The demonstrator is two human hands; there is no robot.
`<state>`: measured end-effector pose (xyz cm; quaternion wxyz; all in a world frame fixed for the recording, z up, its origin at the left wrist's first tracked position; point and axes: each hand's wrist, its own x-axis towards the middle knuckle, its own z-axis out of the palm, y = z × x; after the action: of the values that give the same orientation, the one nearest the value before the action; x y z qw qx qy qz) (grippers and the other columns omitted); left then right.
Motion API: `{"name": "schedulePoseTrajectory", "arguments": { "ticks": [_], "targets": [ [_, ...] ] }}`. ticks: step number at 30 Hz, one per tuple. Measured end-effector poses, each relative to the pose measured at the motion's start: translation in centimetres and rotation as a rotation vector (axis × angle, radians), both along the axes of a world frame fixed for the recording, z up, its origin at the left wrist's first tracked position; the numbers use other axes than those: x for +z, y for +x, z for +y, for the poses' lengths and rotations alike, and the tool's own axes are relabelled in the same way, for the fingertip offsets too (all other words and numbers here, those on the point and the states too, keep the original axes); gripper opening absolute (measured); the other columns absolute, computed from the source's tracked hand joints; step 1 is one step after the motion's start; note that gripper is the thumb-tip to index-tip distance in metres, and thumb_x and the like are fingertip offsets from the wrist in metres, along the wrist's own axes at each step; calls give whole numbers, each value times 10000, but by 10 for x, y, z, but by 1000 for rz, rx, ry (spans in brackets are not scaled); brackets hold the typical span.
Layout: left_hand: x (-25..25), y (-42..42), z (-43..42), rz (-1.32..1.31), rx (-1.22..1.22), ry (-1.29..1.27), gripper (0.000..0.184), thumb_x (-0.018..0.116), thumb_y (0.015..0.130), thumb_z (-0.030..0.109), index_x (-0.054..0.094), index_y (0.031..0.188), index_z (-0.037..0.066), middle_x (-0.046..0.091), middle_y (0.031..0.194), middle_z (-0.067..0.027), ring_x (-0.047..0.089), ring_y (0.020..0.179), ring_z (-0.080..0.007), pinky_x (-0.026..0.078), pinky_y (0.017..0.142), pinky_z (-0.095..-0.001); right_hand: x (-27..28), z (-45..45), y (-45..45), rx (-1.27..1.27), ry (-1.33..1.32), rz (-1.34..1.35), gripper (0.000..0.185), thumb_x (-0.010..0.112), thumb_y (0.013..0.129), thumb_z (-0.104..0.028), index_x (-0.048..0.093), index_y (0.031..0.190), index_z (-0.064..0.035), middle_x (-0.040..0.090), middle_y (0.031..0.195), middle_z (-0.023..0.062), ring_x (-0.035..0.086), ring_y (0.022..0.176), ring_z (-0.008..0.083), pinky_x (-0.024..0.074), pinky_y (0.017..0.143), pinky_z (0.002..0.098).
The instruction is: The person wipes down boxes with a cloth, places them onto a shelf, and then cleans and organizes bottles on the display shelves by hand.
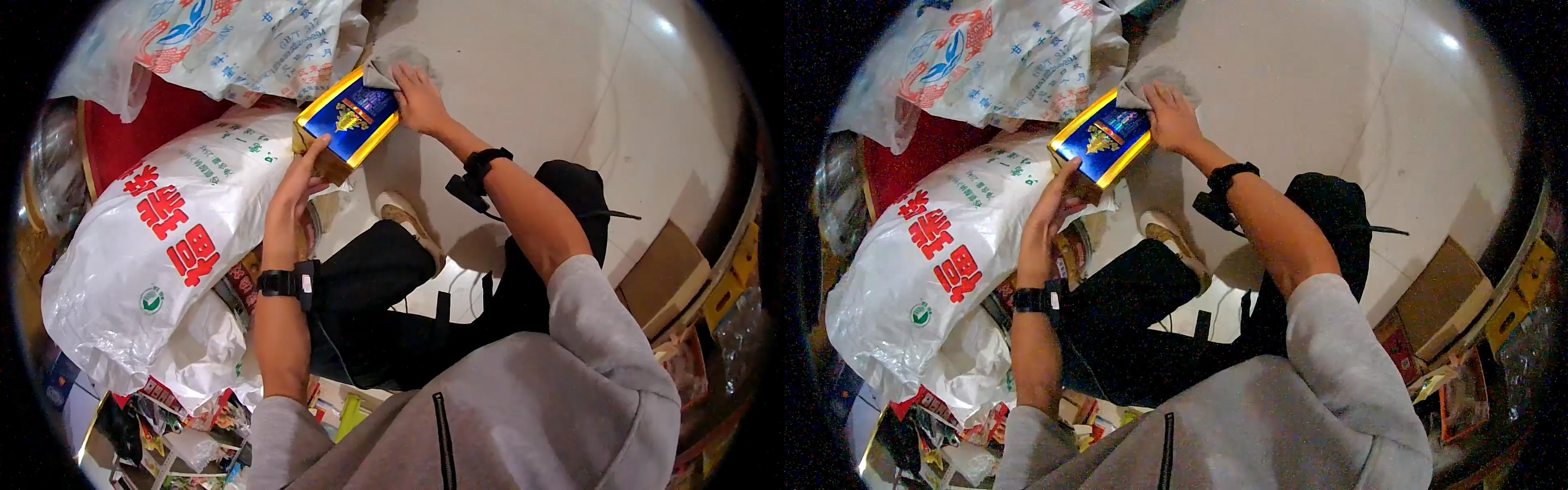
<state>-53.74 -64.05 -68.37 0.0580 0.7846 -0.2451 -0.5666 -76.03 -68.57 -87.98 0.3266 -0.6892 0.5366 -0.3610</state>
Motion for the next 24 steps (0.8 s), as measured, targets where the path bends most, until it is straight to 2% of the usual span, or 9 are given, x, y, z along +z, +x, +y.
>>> {"name": "schedulePoseTrajectory", "arguments": {
  "ticks": [6,8,9,11,15,19,21,24],
  "targets": [
    [1,-2,4,-23,-36,-10,908,694,817,681,451,1467,96,627,1320,-109,605,1069,-238,457,999,-404,3,-8,13,-247,198,55,559,551,949,-199,450,1493,-119,475,1503,186,439,1358,424,333,1116,595],
    [10,-12,8,-108,-50,-47,885,700,825,662,452,1455,91,635,1284,-107,612,1046,-226,488,952,-380,-1,-8,14,-312,210,36,548,552,932,-173,481,1474,-127,483,1499,185,442,1356,423,317,1119,604],
    [-1,-1,9,-57,-76,-54,902,709,822,655,433,1465,85,629,1271,-117,625,1010,-225,515,900,-351,1,-6,15,-315,209,36,548,552,932,-173,481,1474,-127,483,1499,185,442,1356,423,317,1119,604],
    [-16,17,11,-65,-89,-51,901,703,827,658,432,1463,81,627,1274,-122,627,985,-224,519,880,-340,13,8,23,-300,47,112,548,564,910,-161,512,1455,-136,479,1506,182,440,1354,436,316,1119,597],
    [-6,6,9,-31,-79,-73,863,692,845,665,455,1429,75,631,1254,-108,644,928,-210,524,820,-317,61,31,36,-194,4,45,546,577,901,-167,531,1444,-161,481,1511,166,440,1352,437,333,1099,584],
    [-14,17,12,-22,-34,-68,793,664,892,650,473,1406,77,637,1226,-101,659,917,-189,528,770,-298,113,59,39,-11,-48,16,555,615,888,-212,545,1439,-199,499,1500,129,462,1310,391,368,1024,538],
    [-20,23,8,68,-65,-17,922,681,842,701,349,1491,138,580,1315,-111,652,1026,-224,535,819,-331,129,70,38,35,-73,-6,565,628,884,-226,545,1442,-213,501,1498,115,469,1290,370,372,1002,524],
    [-21,20,14,-19,-133,-104,862,644,886,688,353,1485,140,580,1308,-106,652,1065,-229,546,788,-315,137,77,35,72,-82,-42,571,646,880,-230,547,1442,-227,492,1499,92,468,1258,351,368,987,517]
  ]
}}
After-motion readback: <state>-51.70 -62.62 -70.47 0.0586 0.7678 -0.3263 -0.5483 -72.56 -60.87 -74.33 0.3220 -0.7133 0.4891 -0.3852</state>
